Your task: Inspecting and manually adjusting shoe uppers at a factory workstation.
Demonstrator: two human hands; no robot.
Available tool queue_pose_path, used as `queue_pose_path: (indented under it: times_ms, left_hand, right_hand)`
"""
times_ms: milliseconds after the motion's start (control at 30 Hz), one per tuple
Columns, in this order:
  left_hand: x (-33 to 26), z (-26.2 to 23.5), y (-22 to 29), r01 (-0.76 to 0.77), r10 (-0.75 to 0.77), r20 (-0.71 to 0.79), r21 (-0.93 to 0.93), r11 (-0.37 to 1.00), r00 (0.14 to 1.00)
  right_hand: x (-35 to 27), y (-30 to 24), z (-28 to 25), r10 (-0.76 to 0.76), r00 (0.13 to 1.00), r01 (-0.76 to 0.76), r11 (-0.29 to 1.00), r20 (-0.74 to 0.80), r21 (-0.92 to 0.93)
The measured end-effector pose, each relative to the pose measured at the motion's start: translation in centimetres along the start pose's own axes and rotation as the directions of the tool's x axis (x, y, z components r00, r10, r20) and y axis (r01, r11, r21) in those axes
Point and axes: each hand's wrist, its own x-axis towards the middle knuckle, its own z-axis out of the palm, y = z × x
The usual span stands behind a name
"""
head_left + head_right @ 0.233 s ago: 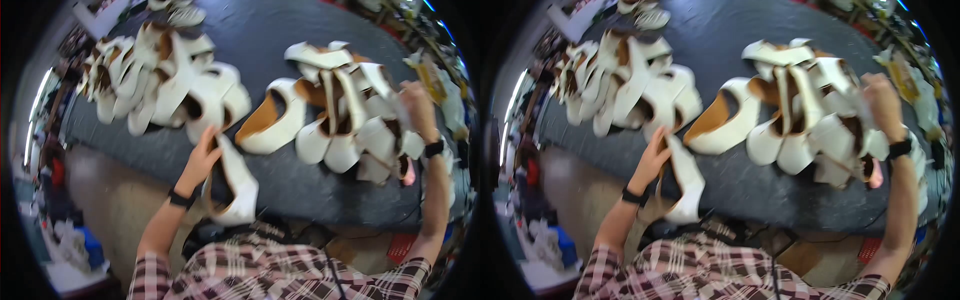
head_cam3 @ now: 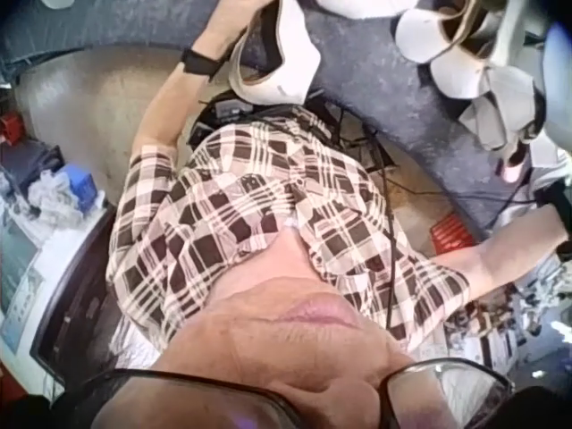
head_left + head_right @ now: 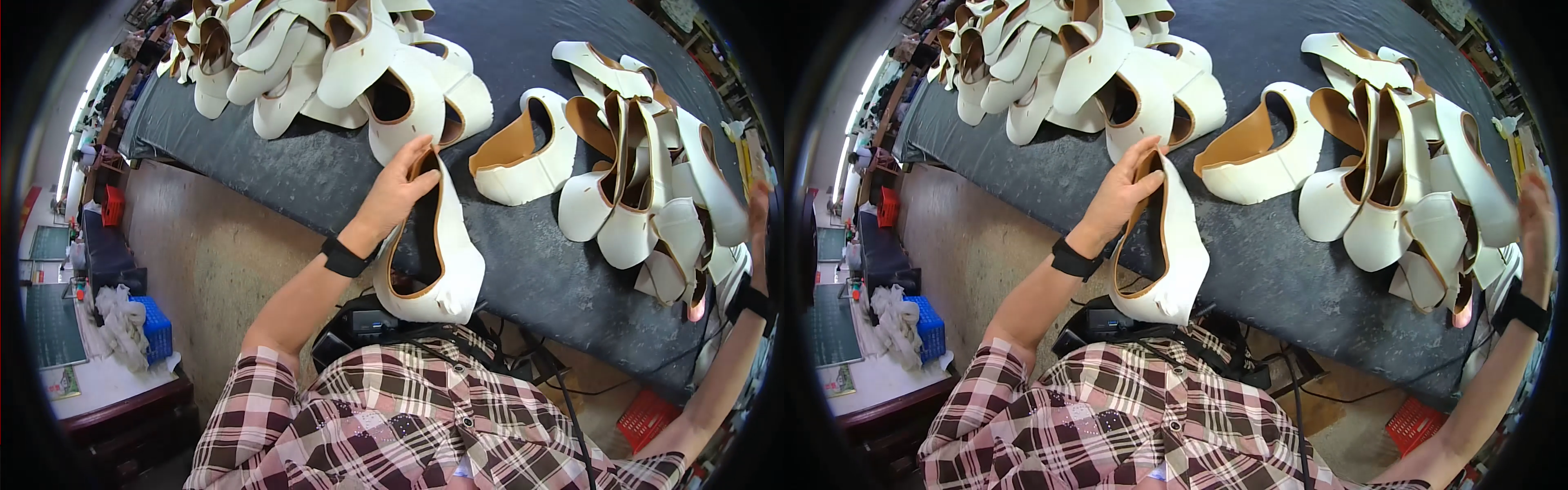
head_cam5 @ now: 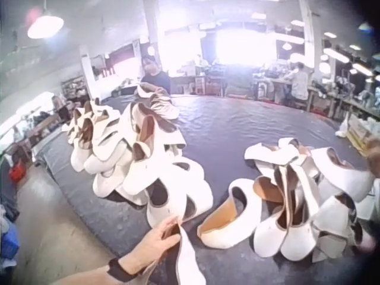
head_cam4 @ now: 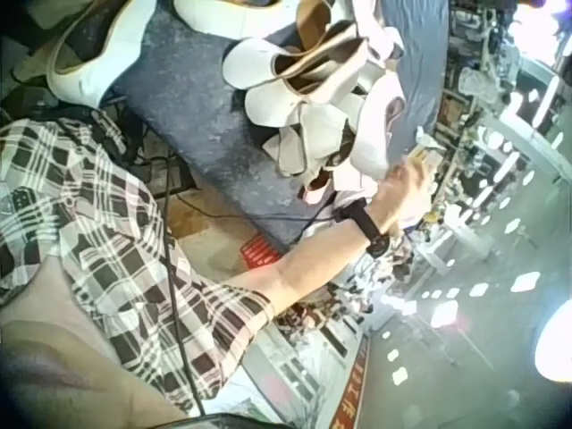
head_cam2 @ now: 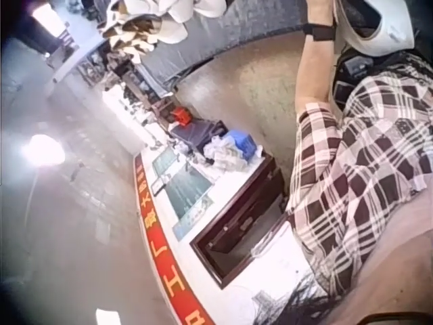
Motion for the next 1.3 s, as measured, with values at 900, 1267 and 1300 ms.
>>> queue_pose_path:
  times_ms: [900,1267,1300]
  left_hand:
    - [-0.1,-0.5,5.0,0.15,-0.145,0.213,-0.009,0.989,0.966]
    - [-2.6,1.7,2.5,0.242,-0.255,0.212,0.085,0.967,0.943]
    - [-2.9,2.0,2.4,0.249,-0.263,0.215,0.09,0.964,0.941]
  right_hand:
    - [-17.5,-9.0,36.0,0.085,0.831,-0.399,0.78,0.55,0.482]
    - [-21.3,-10.0,35.0,0.308,0.844,-0.453,0.847,0.439,0.277]
    - [-21.3,-9.7,34.9,0.331,0.843,-0.465,0.844,0.424,0.266]
